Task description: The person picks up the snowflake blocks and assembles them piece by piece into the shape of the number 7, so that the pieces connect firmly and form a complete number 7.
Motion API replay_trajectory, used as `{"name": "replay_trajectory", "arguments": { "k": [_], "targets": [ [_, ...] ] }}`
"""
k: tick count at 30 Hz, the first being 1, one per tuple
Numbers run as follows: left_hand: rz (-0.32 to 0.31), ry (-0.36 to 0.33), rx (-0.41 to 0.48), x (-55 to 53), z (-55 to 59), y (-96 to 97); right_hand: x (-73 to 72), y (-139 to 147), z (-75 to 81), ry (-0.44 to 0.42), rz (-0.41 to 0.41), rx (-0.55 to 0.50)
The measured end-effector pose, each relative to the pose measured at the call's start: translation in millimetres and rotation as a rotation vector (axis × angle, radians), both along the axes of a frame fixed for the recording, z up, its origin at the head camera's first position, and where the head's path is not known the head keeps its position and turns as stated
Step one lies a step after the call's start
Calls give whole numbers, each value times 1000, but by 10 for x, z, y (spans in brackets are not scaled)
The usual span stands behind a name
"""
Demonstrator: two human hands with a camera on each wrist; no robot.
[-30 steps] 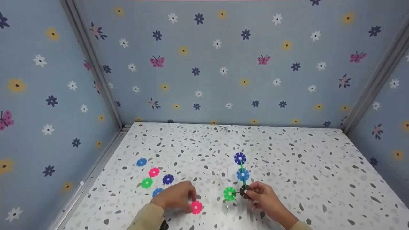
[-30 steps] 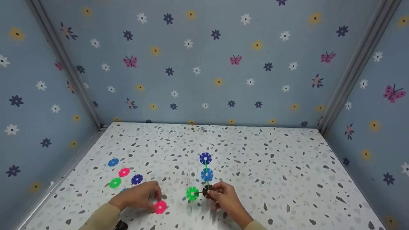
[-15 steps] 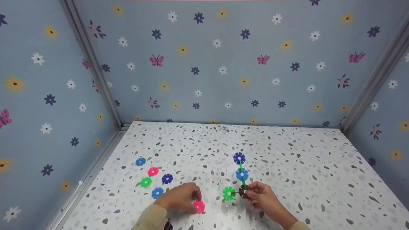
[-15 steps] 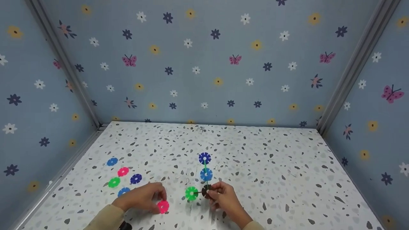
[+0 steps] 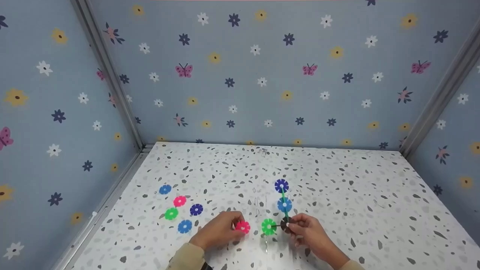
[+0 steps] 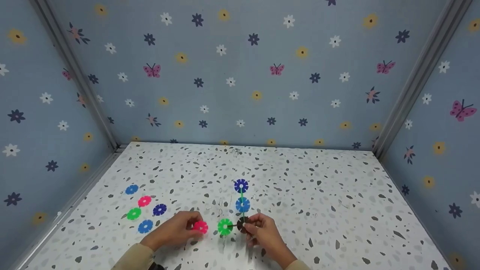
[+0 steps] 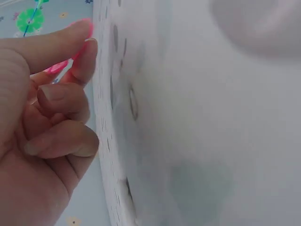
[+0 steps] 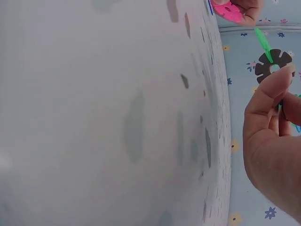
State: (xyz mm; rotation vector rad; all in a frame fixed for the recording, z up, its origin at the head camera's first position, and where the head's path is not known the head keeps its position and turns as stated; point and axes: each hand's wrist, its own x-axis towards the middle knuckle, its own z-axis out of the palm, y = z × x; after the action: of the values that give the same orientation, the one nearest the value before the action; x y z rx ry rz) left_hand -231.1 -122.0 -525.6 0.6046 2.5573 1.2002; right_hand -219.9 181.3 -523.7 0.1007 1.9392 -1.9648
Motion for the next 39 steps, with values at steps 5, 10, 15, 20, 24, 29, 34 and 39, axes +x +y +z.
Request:
{"name": "replay_trajectory", "arguments": {
  "k": [5, 10, 15, 20, 24, 29, 34, 39],
  "targets": [
    [7, 124, 11, -19, 5, 90, 3, -1, -1, -3, -8, -7],
    [-22, 305, -2, -22, 8, 160, -7, 4, -2, 2, -14, -17],
    [-40, 427, 50, -12, -5, 196, -13, -6, -7, 11, -30, -13],
    [-10, 466, 102, -9, -13, 203, -14, -28, -8, 3, -42, -53],
    [27, 494, 121, -2, -5, 218, -15, -36, -11, -4, -44, -88],
    [14, 504, 129, 12, 12, 259, -24, -48, -10, -12, -38, -95],
    [16, 509, 115, 34, 26, 288, -26, -88, -13, -15, -35, -80],
    [-8, 545, 157, 52, 20, 327, -27, -122, -12, -21, -70, -45]
  ]
}}
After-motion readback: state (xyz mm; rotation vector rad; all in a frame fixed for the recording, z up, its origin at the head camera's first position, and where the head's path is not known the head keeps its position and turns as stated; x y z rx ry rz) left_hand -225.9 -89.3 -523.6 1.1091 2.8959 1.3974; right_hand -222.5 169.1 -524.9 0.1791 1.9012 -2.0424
